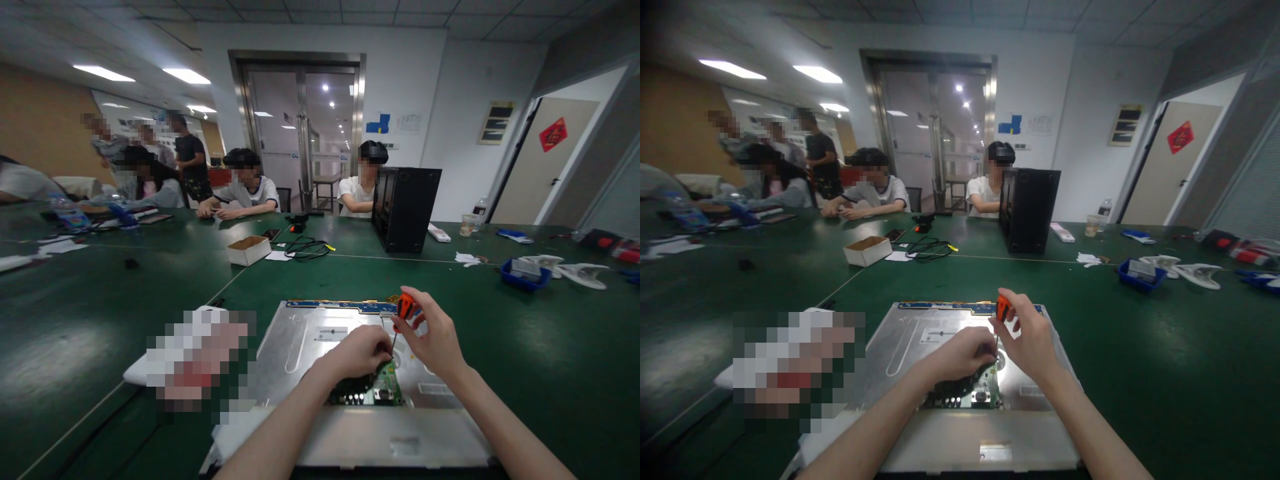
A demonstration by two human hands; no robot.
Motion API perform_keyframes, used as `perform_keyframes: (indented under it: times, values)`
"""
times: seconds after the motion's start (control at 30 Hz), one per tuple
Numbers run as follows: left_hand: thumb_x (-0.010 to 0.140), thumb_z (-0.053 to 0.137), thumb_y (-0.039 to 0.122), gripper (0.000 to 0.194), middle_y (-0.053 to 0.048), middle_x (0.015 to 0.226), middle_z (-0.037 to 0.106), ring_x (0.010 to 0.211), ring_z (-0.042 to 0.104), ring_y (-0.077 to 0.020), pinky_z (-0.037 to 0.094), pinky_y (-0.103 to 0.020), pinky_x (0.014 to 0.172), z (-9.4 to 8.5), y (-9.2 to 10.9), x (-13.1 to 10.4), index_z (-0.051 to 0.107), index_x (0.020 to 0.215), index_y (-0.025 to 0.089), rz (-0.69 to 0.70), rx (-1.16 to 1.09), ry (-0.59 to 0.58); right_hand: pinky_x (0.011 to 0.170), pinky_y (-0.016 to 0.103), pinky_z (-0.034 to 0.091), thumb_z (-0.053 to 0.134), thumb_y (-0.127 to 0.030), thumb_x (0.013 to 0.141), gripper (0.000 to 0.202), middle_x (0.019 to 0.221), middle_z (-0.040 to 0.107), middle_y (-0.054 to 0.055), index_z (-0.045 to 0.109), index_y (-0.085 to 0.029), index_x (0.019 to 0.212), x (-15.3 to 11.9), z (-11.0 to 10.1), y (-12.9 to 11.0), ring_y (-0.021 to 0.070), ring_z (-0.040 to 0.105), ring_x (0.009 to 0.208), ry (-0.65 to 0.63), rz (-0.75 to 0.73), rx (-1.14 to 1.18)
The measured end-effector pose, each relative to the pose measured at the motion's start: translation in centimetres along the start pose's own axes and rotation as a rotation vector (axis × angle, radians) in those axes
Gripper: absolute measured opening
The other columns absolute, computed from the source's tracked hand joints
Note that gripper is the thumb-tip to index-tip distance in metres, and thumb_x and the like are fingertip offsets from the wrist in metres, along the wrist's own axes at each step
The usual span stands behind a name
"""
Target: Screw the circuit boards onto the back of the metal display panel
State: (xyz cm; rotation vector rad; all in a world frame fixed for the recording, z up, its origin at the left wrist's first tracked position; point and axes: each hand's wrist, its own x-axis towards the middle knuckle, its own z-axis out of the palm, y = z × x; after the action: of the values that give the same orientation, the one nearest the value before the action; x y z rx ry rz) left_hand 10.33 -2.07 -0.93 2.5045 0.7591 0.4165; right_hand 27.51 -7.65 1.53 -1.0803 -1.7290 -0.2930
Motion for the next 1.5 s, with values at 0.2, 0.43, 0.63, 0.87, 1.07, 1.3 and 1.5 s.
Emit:
perform_keyframes:
  times: [0.2,0.43,0.63,0.87,1.07,1.3,1.5]
  values:
    - [0.081,0.067,0.008,0.011,-0.004,0.082,0.071,0.073,0.06,-0.0169,0.041,-0.024,0.067,-0.2,0.2,-0.07,0.074,0.086,0.015,-0.001,0.0,-0.012,0.046,0.022,0.048,0.055,-0.027,0.096,0.041,0.082,0.066,0.001,0.049,-0.019,0.135,0.06,-0.25,-0.5,0.0107,0.058,0.049,-0.013,0.012,-0.026]
    - [0.08,0.067,0.007,0.011,-0.004,0.083,0.072,0.076,0.062,-0.0178,0.042,-0.024,0.068,-0.26,0.28,-0.06,0.072,0.086,0.015,-0.018,-0.009,-0.019,0.047,0.021,0.048,0.06,-0.03,0.095,0.034,0.082,0.064,0.001,0.052,-0.021,0.127,-0.04,-0.04,-0.14,0.0105,0.057,0.051,0.017,-0.008,-0.023]
    - [0.083,0.065,0.013,0.009,-0.004,0.084,0.071,0.076,0.062,-0.0182,0.043,-0.026,0.069,-0.39,0.44,-0.05,0.072,0.088,0.016,-0.031,-0.006,-0.029,0.05,0.021,0.05,0.059,-0.025,0.095,0.036,0.081,0.066,0.001,0.054,-0.021,0.131,0.3,-0.21,-0.51,0.0114,0.058,0.056,0.006,-0.028,-0.015]
    - [0.084,0.066,0.011,0.006,-0.004,0.083,0.07,0.075,0.062,-0.0184,0.042,-0.026,0.068,-0.53,0.64,-0.12,0.069,0.086,0.016,-0.038,0.012,-0.025,0.051,0.023,0.052,0.056,-0.025,0.094,0.041,0.083,0.07,0.002,0.055,-0.02,0.134,0.24,-0.32,-0.83,0.0113,0.058,0.052,-0.005,0.0,-0.007]
    - [0.084,0.066,0.01,0.006,-0.005,0.085,0.071,0.079,0.063,-0.0197,0.042,-0.026,0.07,-0.39,0.56,-0.01,0.068,0.086,0.016,-0.044,0.025,-0.037,0.051,0.023,0.051,0.059,-0.024,0.093,0.042,0.082,0.07,0.002,0.056,-0.019,0.135,0.21,-0.28,-0.58,0.011,0.058,0.052,0.002,0.003,-0.015]
    - [0.083,0.065,0.007,0.009,-0.005,0.087,0.072,0.081,0.064,-0.02,0.045,-0.026,0.073,-0.34,0.48,-0.02,0.068,0.085,0.016,-0.006,0.002,-0.025,0.053,0.022,0.052,0.057,-0.023,0.093,0.043,0.083,0.07,0.002,0.054,-0.021,0.136,0.17,-0.2,-0.34,0.0127,0.063,0.059,-0.035,-0.008,-0.016]
    - [0.083,0.064,0.006,0.011,-0.004,0.087,0.071,0.081,0.063,-0.019,0.045,-0.026,0.073,-0.47,0.58,-0.05,0.067,0.085,0.016,0.031,-0.012,-0.036,0.053,0.024,0.053,0.056,-0.023,0.093,0.046,0.079,0.069,0.001,0.051,-0.02,0.139,0.0,-0.15,-0.35,0.0131,0.062,0.056,-0.054,0.033,0.002]
